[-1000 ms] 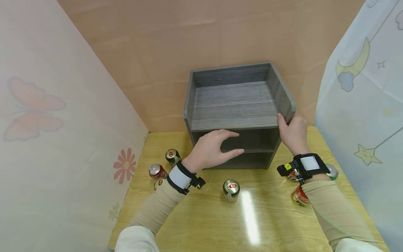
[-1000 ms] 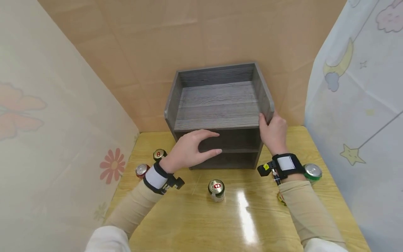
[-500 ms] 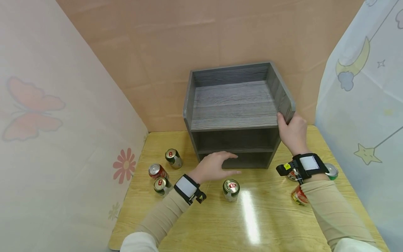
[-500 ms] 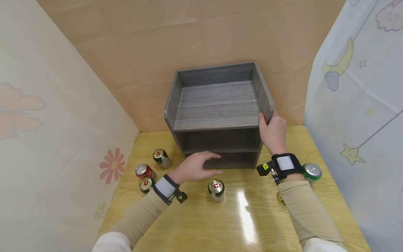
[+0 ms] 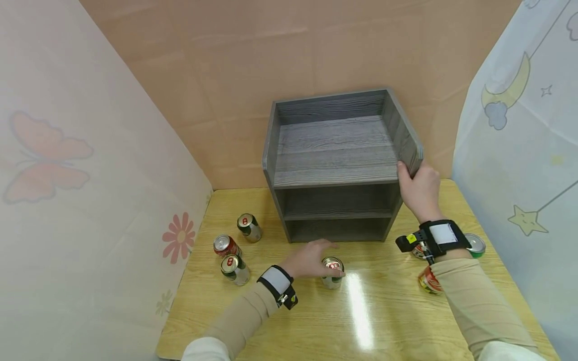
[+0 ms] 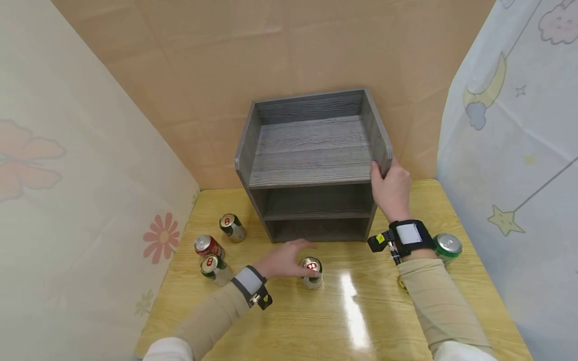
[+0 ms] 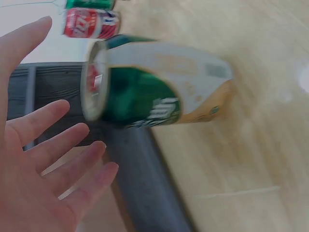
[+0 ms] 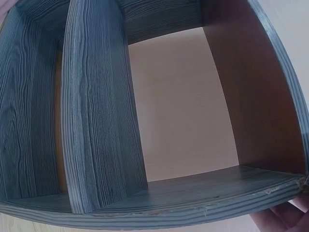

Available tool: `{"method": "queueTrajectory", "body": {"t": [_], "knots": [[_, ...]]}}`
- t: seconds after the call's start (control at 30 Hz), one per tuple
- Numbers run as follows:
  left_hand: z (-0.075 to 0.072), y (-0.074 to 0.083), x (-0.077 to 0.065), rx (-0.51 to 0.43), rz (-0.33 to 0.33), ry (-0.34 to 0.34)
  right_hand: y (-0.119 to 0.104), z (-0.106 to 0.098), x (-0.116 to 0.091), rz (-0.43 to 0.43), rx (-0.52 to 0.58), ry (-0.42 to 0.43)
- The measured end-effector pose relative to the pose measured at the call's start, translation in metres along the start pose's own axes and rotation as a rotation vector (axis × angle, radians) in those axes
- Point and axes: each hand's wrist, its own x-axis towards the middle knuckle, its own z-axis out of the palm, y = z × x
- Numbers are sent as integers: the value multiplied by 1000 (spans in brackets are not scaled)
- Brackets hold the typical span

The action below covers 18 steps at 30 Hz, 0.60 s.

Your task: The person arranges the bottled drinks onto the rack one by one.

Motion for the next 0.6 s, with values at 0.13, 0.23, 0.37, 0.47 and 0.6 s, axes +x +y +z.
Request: {"method": "queueTrajectory", "body": {"t": [0.13,0.23,0.37,0.47,0.6], "knots": [[17,-6,2,-39,0,6,0,0,0,3,1,-6],[30,-12,4,-42,21,15,0,0,0,2,5,2],[42,-18,4,-57,41,10,2,1,0,-2,8,9],[47,-20,2,-112,35,-2,2,1,0,0,9,4],[52,-22,2,-145,24,5,2,1,0,5,10,6]]}}
